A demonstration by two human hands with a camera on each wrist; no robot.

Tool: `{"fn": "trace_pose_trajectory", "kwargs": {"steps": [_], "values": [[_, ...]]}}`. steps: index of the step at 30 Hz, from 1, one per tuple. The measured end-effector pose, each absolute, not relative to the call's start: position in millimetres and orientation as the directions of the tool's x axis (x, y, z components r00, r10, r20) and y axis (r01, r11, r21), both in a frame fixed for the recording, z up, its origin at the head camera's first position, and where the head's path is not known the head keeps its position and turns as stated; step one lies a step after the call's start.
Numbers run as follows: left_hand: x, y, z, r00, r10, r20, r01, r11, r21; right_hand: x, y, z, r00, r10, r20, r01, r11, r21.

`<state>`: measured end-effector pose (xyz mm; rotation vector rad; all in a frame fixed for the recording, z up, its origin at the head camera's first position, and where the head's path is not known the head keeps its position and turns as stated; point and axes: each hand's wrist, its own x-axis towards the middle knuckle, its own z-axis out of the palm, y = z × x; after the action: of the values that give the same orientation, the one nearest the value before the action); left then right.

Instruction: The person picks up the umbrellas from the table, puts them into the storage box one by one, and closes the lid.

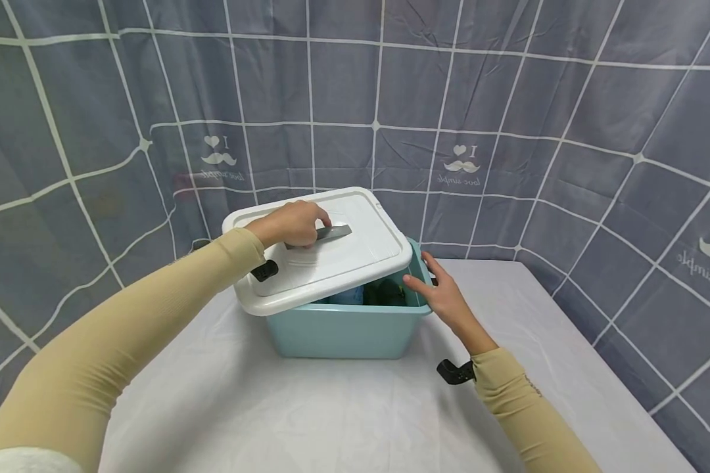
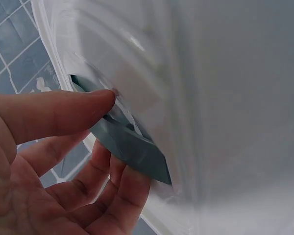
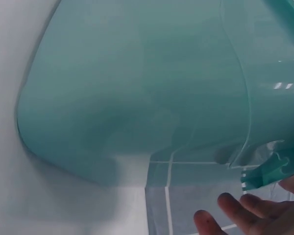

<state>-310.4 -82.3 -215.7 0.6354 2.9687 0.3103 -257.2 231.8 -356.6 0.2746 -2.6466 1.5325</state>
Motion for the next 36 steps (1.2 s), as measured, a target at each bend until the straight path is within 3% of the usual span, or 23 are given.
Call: {"fn": "trace_pose_trajectory", "kwargs": {"steps": [19,36], "values": [[-309,-61,-229,-0.865,0.491,-0.104,0.46,0.859,0.226,-255,225,-359,-0.917,-0.05,0.397,-0.371,0.48,-0.795],[-307,-56,-236,-0.823,0.558,-0.11,0.536,0.826,0.177,-249,228,-356,-0.86,-0.072,0.506,-0.458,0.549,-0.699]]}}
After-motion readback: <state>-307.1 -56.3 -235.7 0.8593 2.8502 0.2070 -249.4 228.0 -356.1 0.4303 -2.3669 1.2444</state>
